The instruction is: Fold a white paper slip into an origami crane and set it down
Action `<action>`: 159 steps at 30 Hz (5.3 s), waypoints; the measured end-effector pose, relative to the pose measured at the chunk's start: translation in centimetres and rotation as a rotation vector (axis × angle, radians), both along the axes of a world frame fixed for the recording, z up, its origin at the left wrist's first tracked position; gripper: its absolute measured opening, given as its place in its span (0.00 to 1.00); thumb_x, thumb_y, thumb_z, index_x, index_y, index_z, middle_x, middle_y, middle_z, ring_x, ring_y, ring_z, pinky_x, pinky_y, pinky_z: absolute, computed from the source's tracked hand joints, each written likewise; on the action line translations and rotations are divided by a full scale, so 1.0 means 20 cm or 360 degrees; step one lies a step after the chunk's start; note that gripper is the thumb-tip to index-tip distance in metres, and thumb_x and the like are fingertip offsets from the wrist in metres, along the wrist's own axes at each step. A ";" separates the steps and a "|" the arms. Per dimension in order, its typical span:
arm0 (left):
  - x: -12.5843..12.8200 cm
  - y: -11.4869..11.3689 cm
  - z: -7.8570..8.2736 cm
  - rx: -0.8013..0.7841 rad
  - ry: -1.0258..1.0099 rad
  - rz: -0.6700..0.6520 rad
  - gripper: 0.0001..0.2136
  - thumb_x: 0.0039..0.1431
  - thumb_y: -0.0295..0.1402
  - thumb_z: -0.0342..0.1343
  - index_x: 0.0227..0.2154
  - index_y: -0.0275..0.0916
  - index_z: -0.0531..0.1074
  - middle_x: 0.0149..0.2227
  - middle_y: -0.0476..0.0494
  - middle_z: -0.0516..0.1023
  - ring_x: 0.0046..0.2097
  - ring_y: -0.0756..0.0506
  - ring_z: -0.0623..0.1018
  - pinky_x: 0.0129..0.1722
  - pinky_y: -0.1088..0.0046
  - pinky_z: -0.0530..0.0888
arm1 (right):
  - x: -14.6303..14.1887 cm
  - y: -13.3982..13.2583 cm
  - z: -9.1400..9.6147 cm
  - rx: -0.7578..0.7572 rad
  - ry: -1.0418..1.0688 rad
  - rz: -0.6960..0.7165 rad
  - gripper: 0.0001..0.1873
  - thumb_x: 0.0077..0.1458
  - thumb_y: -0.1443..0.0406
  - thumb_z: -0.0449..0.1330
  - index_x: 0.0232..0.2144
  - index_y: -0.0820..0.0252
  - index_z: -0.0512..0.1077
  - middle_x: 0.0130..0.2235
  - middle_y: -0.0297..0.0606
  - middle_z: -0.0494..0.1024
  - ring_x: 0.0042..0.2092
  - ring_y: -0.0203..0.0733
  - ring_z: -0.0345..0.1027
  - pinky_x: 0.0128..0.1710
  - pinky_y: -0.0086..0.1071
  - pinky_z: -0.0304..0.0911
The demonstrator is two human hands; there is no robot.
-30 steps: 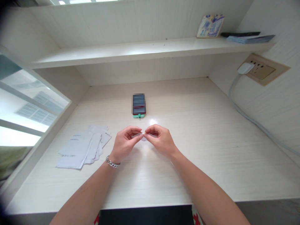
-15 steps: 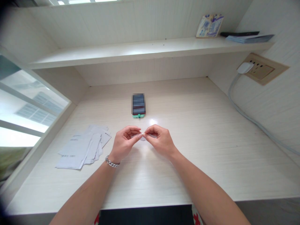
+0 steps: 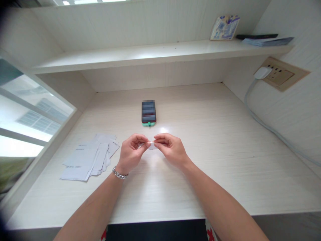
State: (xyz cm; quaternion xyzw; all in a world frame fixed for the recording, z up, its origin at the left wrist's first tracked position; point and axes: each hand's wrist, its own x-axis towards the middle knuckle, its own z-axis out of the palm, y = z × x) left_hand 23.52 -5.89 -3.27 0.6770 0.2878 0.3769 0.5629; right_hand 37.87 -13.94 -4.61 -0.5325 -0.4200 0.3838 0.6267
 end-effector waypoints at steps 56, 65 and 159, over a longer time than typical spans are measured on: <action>0.02 -0.03 -0.02 -0.0078 0.0038 -0.0056 0.08 0.50 0.31 0.59 0.34 0.36 0.70 0.33 0.43 0.75 0.36 0.48 0.75 0.38 0.71 0.73 | 0.00 -0.01 0.06 -0.0150 -0.0788 -0.0011 0.06 0.53 0.64 0.55 0.29 0.59 0.71 0.30 0.36 0.75 0.33 0.39 0.68 0.31 0.30 0.61; 0.02 -0.02 -0.01 -0.0106 -0.0023 0.0127 0.10 0.47 0.32 0.60 0.32 0.37 0.67 0.31 0.45 0.75 0.34 0.48 0.76 0.34 0.73 0.72 | -0.01 -0.01 0.04 -0.0149 -0.0736 -0.0018 0.06 0.53 0.63 0.55 0.30 0.58 0.71 0.31 0.36 0.76 0.33 0.39 0.69 0.32 0.30 0.62; 0.02 0.00 -0.01 -0.0266 -0.0041 0.0097 0.11 0.45 0.30 0.61 0.29 0.37 0.63 0.29 0.47 0.73 0.32 0.50 0.75 0.32 0.75 0.71 | 0.02 0.01 0.02 -0.0295 -0.0460 0.0126 0.11 0.51 0.58 0.58 0.29 0.61 0.72 0.29 0.37 0.75 0.32 0.39 0.67 0.31 0.30 0.61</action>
